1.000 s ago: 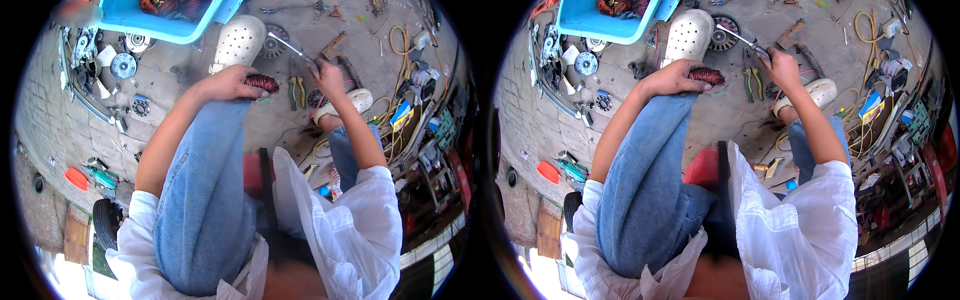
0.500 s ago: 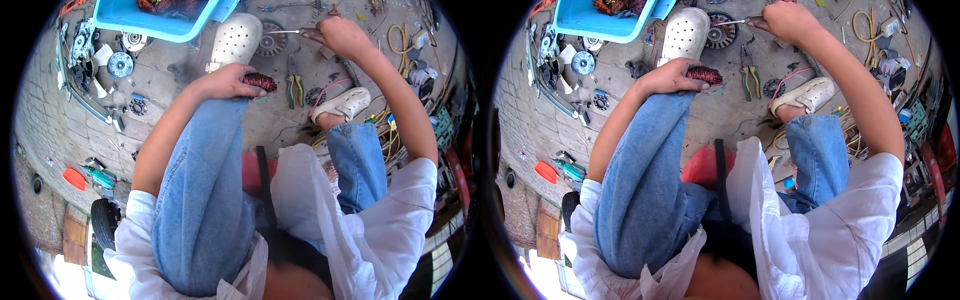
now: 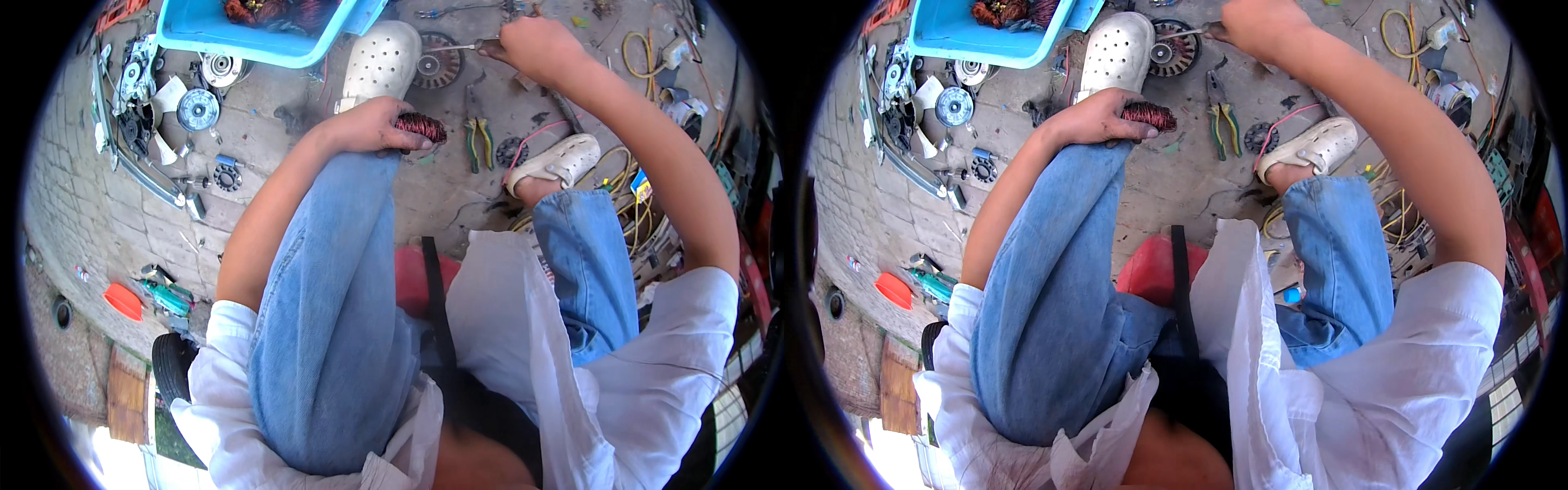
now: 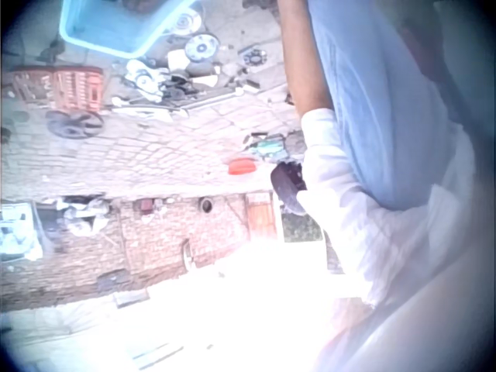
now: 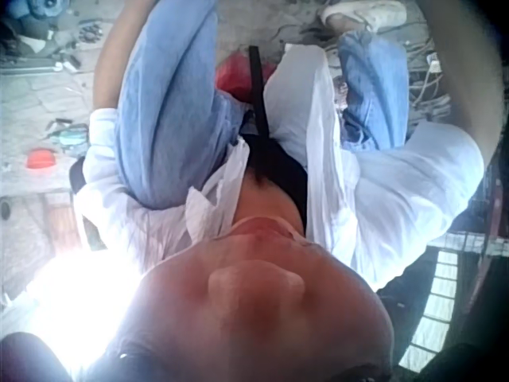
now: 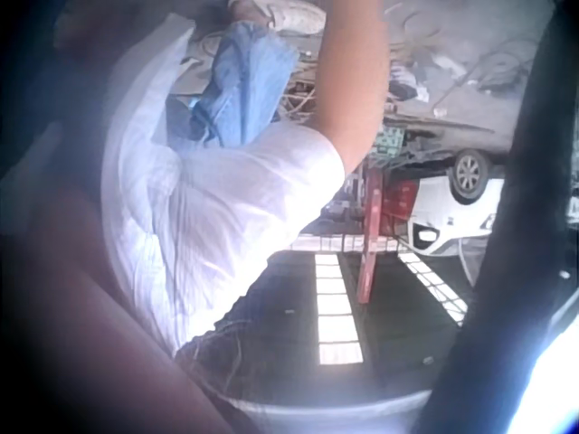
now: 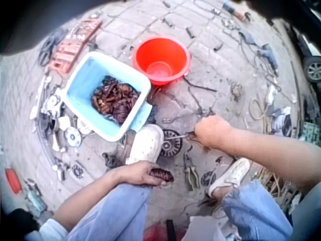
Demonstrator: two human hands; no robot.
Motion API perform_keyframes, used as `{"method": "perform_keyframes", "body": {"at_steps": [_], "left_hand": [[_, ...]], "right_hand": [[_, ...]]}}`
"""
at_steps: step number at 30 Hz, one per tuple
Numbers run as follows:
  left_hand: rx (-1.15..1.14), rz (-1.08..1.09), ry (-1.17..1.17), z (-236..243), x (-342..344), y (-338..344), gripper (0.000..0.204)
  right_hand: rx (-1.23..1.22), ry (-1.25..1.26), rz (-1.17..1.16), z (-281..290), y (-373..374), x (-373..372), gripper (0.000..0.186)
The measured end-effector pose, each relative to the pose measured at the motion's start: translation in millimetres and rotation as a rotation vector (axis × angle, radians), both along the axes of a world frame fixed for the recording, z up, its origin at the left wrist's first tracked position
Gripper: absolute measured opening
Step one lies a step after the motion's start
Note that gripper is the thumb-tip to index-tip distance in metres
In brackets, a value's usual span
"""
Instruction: The person sits on the floor in a workshop and uses pliers and a screwdriver to manipulate copper wire on a motor stator. They repeatedly pull, cut, and adjust the wire, occasionally placing the component into a blue bin.
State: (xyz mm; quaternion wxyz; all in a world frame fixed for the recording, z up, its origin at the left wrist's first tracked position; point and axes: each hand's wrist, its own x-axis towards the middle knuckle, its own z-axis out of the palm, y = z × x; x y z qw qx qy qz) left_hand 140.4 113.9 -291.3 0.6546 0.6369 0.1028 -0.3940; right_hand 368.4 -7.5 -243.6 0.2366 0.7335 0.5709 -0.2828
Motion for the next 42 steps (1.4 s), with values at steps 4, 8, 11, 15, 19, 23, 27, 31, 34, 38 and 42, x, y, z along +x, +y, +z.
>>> {"method": "perform_keyframes", "body": {"at_steps": [4, 8, 11, 15, 19, 23, 27, 31, 34, 38, 42], "left_hand": [[-0.035, 0.035, -0.095, -5, -3, -1, 0.043], [-0.029, 0.044, -0.092, -8, -6, -2, 0.044], [-0.004, 0.057, -0.185, -7, -9, -1, 0.046], [0.111, 0.099, -0.38, -11, -12, -4, 0.043], [0.251, 0.064, -0.422, -10, -9, -5, 0.05], [0.252, 0.182, -0.49, -16, -5, -8, 0.058], [0.273, 0.179, -0.45, -16, 4, -10, 0.061], [0.305, 0.163, -0.522, -21, 3, -11, 0.059], [0.322, 0.15, -0.561, -22, -1, -12, 0.057], [0.307, 0.14, -0.544, -24, -1, -10, 0.054], [0.29, 0.117, -0.525, -25, -2, -12, 0.052]], "right_hand": [[0.044, 0.085, -0.097, -23, -38, 17, 0.053], [0.111, 0.119, -0.198, -32, -61, 19, 0.053], [0.084, 0.151, -0.281, -29, -72, 15, 0.048], [0.117, 0.272, -0.494, -18, -87, -6, 0.043], [0.138, 0.294, -0.579, -8, -90, -21, 0.037], [0.122, 0.104, -0.428, -3, -84, -16, 0.036], [0.21, 0.267, -0.576, -1, -90, -23, 0.032], [0.09, 0.662, -1.009, 7, -90, -34, 0.031], [-0.052, 0.816, -1.236, 18, -77, -35, 0.032], [-0.07, 0.881, -1.373, 11, -72, -37, 0.033], [0.202, 0.615, -1.429, 6, -78, -33, 0.033]]}}
